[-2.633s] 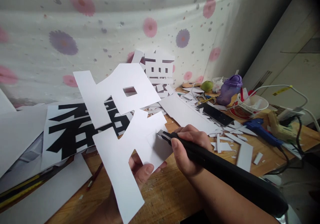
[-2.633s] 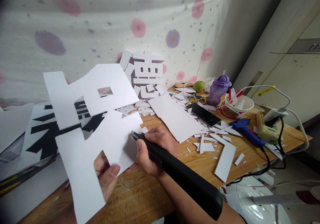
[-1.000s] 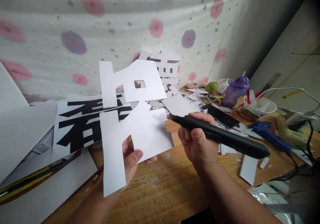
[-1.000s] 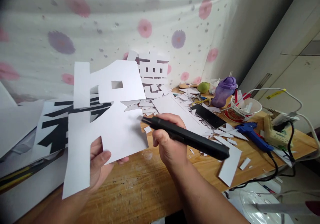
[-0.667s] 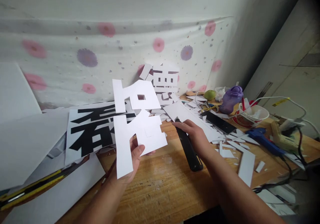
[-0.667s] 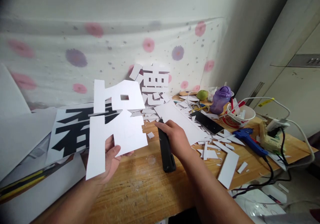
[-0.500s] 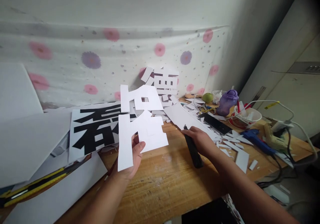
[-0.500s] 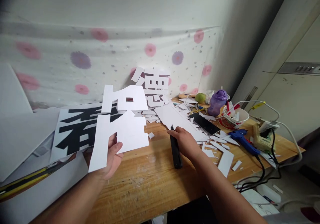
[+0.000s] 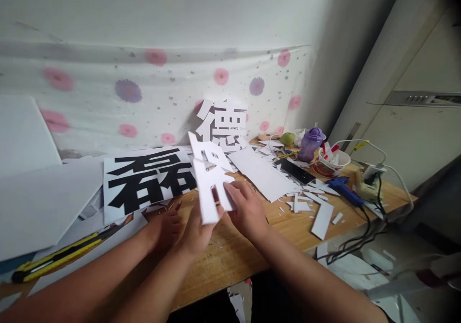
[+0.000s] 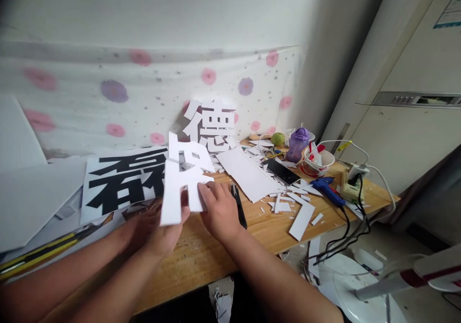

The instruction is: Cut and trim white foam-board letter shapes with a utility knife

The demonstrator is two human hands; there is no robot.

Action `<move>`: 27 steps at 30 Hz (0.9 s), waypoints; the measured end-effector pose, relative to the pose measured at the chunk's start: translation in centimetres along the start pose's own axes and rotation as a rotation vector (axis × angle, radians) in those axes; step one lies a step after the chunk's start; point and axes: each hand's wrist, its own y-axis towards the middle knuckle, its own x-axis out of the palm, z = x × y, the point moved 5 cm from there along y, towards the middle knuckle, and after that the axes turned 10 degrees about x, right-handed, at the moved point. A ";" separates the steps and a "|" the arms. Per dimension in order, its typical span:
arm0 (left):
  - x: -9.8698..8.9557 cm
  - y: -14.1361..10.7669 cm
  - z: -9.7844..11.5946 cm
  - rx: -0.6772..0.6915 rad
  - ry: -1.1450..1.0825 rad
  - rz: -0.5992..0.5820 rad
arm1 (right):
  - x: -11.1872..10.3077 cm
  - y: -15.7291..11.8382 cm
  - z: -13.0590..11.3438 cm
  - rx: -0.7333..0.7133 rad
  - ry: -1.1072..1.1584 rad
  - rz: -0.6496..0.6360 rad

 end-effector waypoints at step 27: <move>2.4 -5.5 0.3 -0.146 -0.048 0.219 | 1.3 -4.0 1.3 1.016 1.552 -0.259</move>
